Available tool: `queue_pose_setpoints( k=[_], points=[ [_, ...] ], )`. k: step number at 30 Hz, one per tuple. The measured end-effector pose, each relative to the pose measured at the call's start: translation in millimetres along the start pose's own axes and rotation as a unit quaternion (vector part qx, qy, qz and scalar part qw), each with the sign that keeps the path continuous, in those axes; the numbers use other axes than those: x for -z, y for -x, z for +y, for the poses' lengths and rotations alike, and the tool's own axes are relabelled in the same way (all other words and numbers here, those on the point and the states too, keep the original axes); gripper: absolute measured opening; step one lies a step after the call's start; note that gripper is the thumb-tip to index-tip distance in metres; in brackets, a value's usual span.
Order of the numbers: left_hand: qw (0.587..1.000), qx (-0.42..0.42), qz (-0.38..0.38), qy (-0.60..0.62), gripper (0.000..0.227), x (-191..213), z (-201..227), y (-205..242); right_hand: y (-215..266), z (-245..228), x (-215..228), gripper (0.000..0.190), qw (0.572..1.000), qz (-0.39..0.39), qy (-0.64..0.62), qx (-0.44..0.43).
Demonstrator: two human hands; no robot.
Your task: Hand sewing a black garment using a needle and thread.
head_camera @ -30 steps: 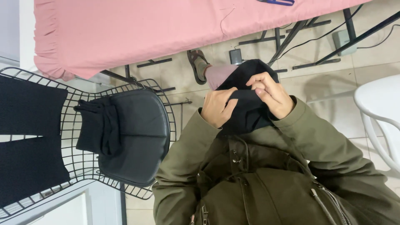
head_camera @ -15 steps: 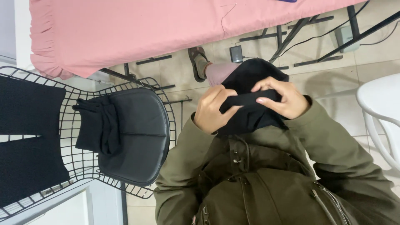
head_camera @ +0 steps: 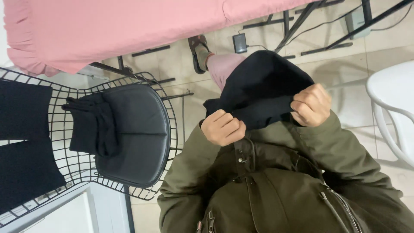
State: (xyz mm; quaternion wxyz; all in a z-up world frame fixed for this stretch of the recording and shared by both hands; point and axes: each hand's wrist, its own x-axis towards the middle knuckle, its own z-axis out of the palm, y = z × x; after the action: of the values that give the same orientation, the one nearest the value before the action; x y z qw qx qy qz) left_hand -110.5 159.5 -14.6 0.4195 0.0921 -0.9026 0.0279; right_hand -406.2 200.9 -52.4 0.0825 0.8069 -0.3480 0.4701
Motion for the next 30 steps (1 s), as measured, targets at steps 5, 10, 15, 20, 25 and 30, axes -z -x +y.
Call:
queue_pose_setpoints(
  k=[5,10,15,20,25,30],
  points=[
    [0.999,-0.031,0.029,-0.018,0.028,-10,2,5,2,-2,0,0.023,1.0,-0.007,0.011,-0.013],
    [0.999,-0.014,0.05,0.009,0.036,-15,2,7,5,-5,3,0.022,0.994,-0.073,0.006,-0.077],
    [0.998,-0.006,0.057,0.026,0.03,-16,4,-8,-56,-38,26,0.033,0.979,-0.159,-0.052,-0.118],
    [0.997,-0.027,0.061,0.041,0.026,-19,6,-18,-52,-56,25,0.037,0.972,-0.136,-0.078,-0.174],
    [0.997,-0.052,0.06,0.013,0.027,-15,8,-21,-43,-55,22,0.025,0.973,-0.072,-0.085,-0.202],
    [0.996,-0.064,0.069,0.008,0.03,-17,7,-20,-30,-49,39,0.023,0.969,-0.024,-0.022,-0.245]
  ],
)
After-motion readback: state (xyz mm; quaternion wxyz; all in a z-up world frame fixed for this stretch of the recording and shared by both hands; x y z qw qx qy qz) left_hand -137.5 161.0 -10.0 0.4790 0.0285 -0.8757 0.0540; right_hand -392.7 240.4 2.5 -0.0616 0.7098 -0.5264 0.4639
